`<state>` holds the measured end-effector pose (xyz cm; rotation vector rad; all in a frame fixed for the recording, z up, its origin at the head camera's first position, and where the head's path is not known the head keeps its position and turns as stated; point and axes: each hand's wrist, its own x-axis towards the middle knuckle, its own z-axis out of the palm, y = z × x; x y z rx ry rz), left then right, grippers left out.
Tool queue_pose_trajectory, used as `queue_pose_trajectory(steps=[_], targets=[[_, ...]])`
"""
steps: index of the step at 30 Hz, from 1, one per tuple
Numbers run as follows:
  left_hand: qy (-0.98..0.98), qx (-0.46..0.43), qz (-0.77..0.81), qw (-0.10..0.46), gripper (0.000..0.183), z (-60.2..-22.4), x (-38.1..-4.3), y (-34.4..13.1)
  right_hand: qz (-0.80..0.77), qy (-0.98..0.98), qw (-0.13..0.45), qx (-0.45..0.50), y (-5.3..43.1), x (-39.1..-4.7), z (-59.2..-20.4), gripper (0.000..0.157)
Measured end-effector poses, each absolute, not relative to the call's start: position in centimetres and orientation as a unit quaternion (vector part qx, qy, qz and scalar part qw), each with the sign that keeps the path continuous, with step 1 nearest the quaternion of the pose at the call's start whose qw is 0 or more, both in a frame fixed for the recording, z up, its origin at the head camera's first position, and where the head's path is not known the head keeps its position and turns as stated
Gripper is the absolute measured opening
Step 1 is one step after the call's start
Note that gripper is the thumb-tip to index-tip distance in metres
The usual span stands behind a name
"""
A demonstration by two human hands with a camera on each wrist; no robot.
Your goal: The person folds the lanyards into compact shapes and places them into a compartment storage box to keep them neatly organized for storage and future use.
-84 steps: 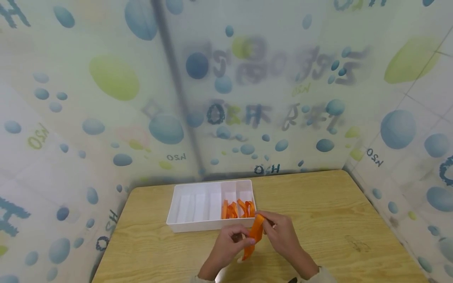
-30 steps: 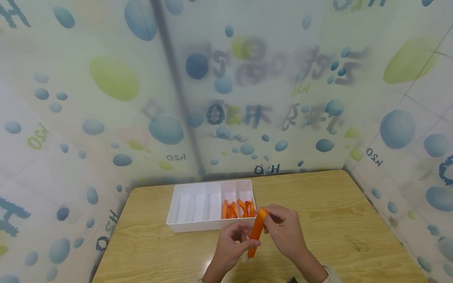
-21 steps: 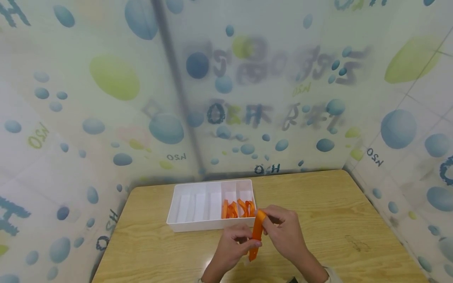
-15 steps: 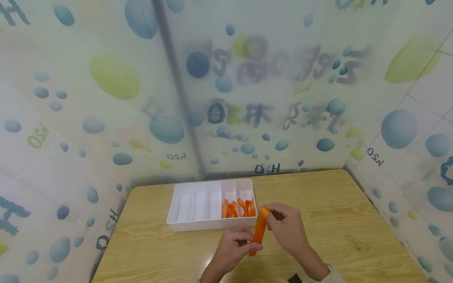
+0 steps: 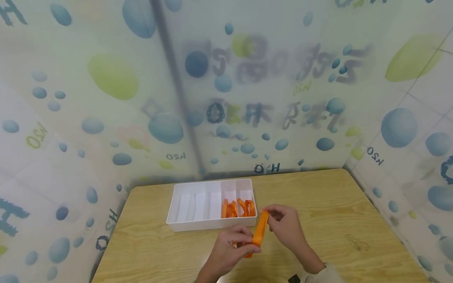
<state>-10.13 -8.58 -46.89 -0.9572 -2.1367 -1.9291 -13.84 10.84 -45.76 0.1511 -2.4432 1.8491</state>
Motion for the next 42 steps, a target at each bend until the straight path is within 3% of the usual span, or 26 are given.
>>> queue_pose_trajectory(steps=[5,9,14,19,28,32,42], targets=[[-0.708,-0.348,-0.601,0.131,0.009,-46.8,-10.7,-8.8,0.598,-0.799,-0.016,0.064,10.6,-13.9,-47.2,0.010],[-0.711,-0.359,-0.588,0.143,0.008,-46.6,-11.0,-9.0,0.603,-0.790,-0.072,0.079,10.3,-13.8,-48.2,0.014],[-0.718,-0.358,-0.585,0.118,0.008,-46.5,-11.0,-8.9,0.633,-0.753,-0.129,0.123,9.9,-13.4,-49.4,0.019],[-0.716,-0.325,-0.613,0.074,0.009,-46.5,-10.8,-9.0,0.651,-0.731,-0.131,0.161,9.4,-13.0,-49.9,0.022],[-0.674,-0.299,-0.673,0.054,0.011,-46.4,-11.0,-9.1,0.693,-0.641,-0.184,0.273,9.2,-12.7,-50.3,0.032],[-0.663,-0.281,-0.692,0.048,0.013,-46.4,-11.1,-9.1,0.706,-0.616,-0.211,0.280,9.3,-12.5,-50.0,0.036],[-0.646,-0.252,-0.719,0.051,0.017,-46.3,-11.3,-9.0,0.729,-0.571,-0.218,0.309,9.4,-12.0,-50.3,0.035]])
